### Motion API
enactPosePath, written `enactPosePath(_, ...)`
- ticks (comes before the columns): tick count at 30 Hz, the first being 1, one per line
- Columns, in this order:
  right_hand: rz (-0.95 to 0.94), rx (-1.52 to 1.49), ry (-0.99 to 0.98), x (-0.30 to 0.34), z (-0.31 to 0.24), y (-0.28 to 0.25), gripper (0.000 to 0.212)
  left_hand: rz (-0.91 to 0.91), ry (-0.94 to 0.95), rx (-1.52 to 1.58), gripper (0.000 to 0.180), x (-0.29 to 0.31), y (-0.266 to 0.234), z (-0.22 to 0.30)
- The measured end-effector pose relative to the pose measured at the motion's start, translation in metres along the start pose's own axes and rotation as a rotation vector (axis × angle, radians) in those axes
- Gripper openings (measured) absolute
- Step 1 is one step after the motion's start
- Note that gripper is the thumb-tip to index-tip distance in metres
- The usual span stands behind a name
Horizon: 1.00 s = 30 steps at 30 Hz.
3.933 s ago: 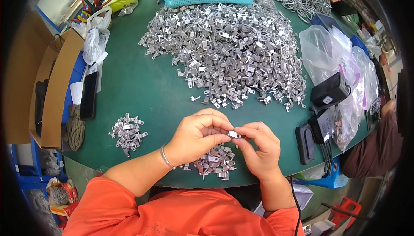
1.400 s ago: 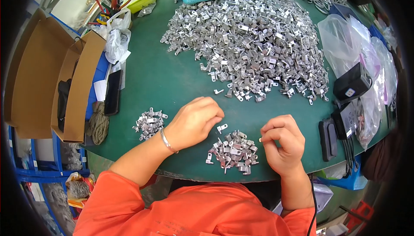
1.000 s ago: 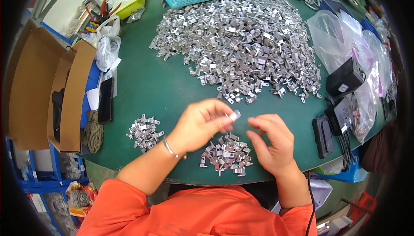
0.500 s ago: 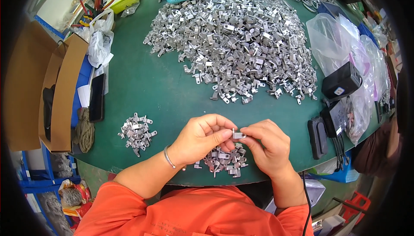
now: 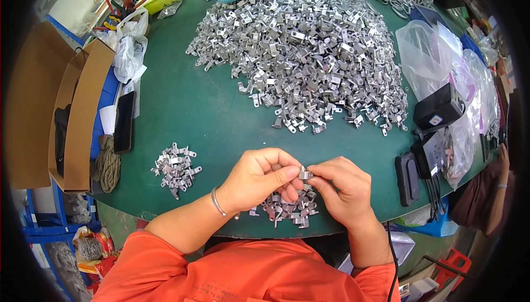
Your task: The person puts down a phone and sorts metal brackets by hand, picking pieces from the table and organizing them into separate piles.
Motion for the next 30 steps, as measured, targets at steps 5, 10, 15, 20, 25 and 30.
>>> enactPosePath(5,-0.04,0.011,0.004,0.0,0.002,0.005,0.019,-0.005,-0.002,-0.012,0.017,0.0,0.001,0.002)
enactPosePath(10,-0.003,0.118,-0.078,-0.001,-0.008,0.002,0.019,-0.006,0.0,-0.04,0.014,0.0,0.003,0.004)
enactPosePath(15,0.033,-0.076,-0.019,-0.002,-0.004,0.0,0.018,0.055,0.343,-0.441,0.019,0.005,0.004,0.029)
enactPosePath(20,0.058,-0.016,-0.054,0.0,-0.007,-0.002,0.019,0.116,0.443,-0.928,0.022,0.015,0.026,0.059)
enactPosePath(25,-0.001,0.01,-0.198,0.005,-0.016,0.005,0.022,-0.059,0.562,-1.218,0.023,0.027,0.042,0.064)
enactPosePath(30,-0.272,0.091,-0.206,0.001,-0.021,0.029,0.022,-0.233,0.411,-1.231,0.015,0.031,0.031,0.047)
Point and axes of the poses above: each hand's wrist, its own x-axis away from the middle knuckle, its own y-axis out of the palm, z = x × y, the point moved 10 cm from there along -x, towards the middle knuckle, and after that the axes turned 13 degrees about -z, right-handed, at the moved point
